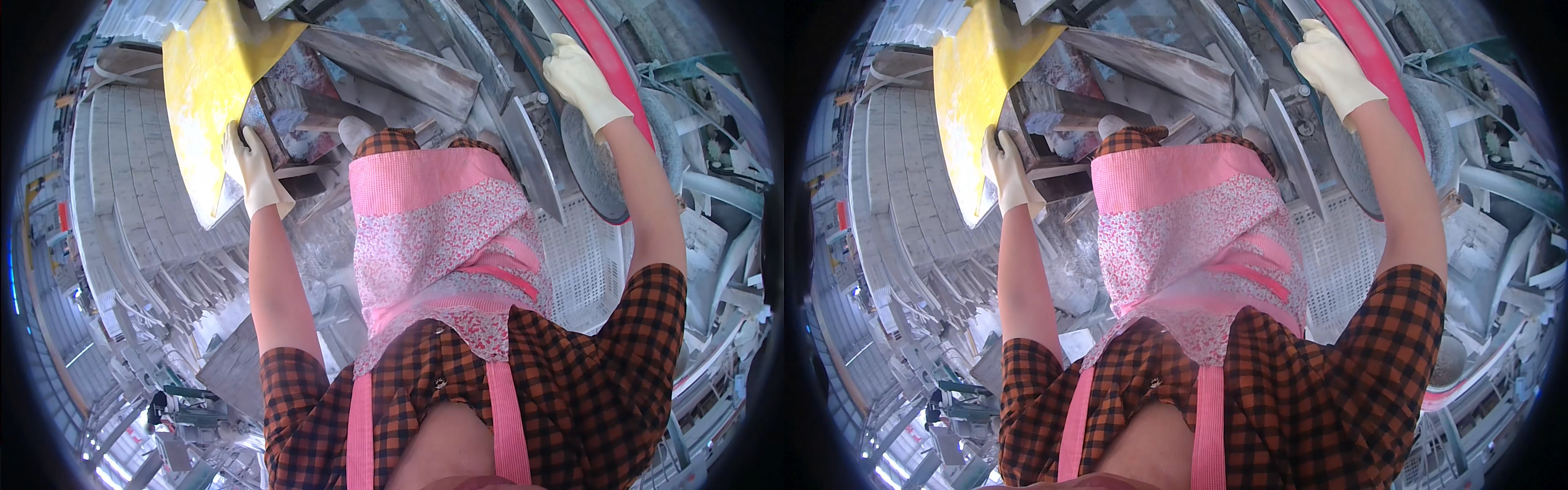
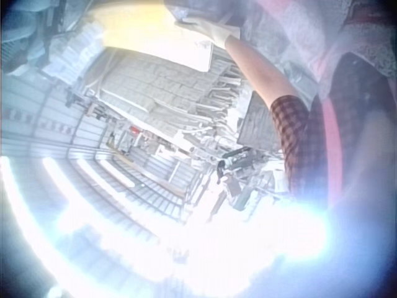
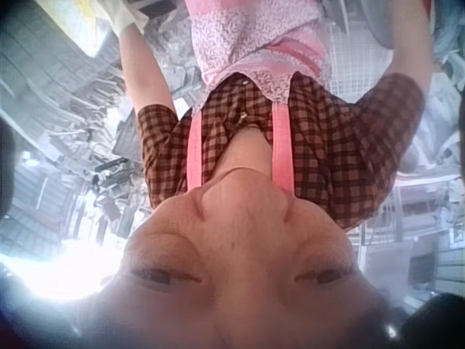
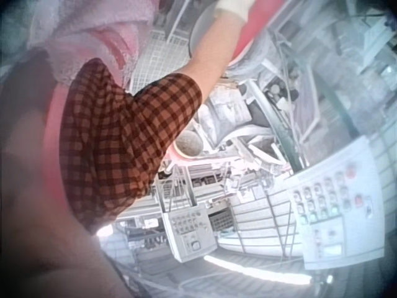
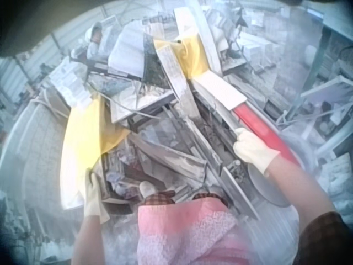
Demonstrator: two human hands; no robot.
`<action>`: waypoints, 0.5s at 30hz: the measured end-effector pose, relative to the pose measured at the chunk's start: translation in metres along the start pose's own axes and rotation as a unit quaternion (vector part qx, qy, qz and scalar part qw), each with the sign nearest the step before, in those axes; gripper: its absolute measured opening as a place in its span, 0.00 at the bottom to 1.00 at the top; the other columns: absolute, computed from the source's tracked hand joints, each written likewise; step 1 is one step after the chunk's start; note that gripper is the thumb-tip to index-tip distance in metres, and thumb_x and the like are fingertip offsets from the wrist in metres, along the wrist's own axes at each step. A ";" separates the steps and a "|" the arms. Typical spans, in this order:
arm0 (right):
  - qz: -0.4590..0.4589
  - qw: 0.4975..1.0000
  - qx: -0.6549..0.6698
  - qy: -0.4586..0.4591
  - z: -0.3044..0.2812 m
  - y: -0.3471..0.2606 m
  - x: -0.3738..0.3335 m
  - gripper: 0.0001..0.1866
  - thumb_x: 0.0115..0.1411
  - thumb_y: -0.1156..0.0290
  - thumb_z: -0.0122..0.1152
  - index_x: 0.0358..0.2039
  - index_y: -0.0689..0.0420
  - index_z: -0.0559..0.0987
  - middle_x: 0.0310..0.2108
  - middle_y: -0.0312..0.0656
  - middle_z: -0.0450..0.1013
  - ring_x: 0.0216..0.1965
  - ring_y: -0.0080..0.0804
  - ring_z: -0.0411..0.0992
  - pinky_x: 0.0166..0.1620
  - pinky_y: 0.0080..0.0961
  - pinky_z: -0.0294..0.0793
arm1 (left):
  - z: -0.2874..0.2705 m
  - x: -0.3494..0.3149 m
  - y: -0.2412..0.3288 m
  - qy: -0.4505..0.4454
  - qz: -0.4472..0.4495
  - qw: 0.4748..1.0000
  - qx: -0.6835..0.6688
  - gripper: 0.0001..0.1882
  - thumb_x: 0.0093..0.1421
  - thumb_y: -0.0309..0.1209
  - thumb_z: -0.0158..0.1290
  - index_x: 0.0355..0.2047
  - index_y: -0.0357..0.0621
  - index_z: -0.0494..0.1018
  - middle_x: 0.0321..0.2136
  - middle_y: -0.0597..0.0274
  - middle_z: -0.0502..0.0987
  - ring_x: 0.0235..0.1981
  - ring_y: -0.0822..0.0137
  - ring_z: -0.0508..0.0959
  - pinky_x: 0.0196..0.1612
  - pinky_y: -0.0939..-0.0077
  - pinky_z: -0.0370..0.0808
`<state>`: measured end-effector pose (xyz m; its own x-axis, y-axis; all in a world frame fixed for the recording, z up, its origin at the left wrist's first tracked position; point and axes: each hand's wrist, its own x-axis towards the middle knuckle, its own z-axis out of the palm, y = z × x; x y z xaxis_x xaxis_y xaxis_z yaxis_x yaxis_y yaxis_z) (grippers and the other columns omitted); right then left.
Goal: The person repeatedly picks up small white rectangular blocks and rubs them against a rotating sanding belt. They handle the blocks one at a time, turning them over to sand multiple faces, then place them on a yellow tray. The process is continuous and repetitive throughout the clip.
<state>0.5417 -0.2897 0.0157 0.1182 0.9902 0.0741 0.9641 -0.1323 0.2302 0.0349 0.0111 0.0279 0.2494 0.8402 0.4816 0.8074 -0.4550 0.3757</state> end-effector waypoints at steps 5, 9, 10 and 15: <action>0.001 1.000 0.004 -0.005 -0.003 -0.001 -0.001 0.09 0.56 0.71 0.59 0.26 0.63 0.83 0.36 0.53 0.81 0.59 0.49 0.72 0.63 0.36 0.69 | 0.000 0.000 0.001 -0.004 -0.009 1.000 0.003 0.21 0.68 0.36 0.50 0.54 0.32 0.75 0.54 0.41 0.77 0.57 0.45 0.75 0.63 0.58 0.68; 0.007 1.000 0.009 -0.011 -0.001 -0.001 0.000 0.09 0.56 0.71 0.59 0.27 0.63 0.83 0.37 0.53 0.81 0.60 0.49 0.71 0.63 0.37 0.70 | -0.001 0.000 0.002 -0.005 -0.015 1.000 -0.004 0.21 0.68 0.36 0.50 0.54 0.32 0.75 0.54 0.41 0.77 0.57 0.45 0.75 0.63 0.59 0.68; 0.010 1.000 0.012 -0.010 -0.001 0.000 0.000 0.09 0.56 0.72 0.59 0.27 0.64 0.83 0.37 0.54 0.81 0.60 0.49 0.71 0.63 0.37 0.70 | -0.001 0.000 0.003 -0.003 -0.011 1.000 -0.001 0.21 0.68 0.36 0.50 0.54 0.32 0.75 0.54 0.41 0.77 0.57 0.45 0.75 0.63 0.59 0.68; 0.012 1.000 0.017 0.005 0.000 -0.002 -0.001 0.10 0.57 0.72 0.59 0.27 0.64 0.83 0.38 0.54 0.81 0.60 0.50 0.71 0.63 0.37 0.70 | -0.003 -0.001 0.007 -0.010 -0.024 1.000 -0.007 0.21 0.68 0.36 0.50 0.55 0.32 0.74 0.54 0.41 0.77 0.58 0.45 0.75 0.63 0.59 0.68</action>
<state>0.5396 -0.2908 0.0148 0.1399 0.9862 0.0881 0.9686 -0.1548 0.1945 0.0382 0.0057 0.0324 0.2210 0.8665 0.4475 0.8115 -0.4179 0.4085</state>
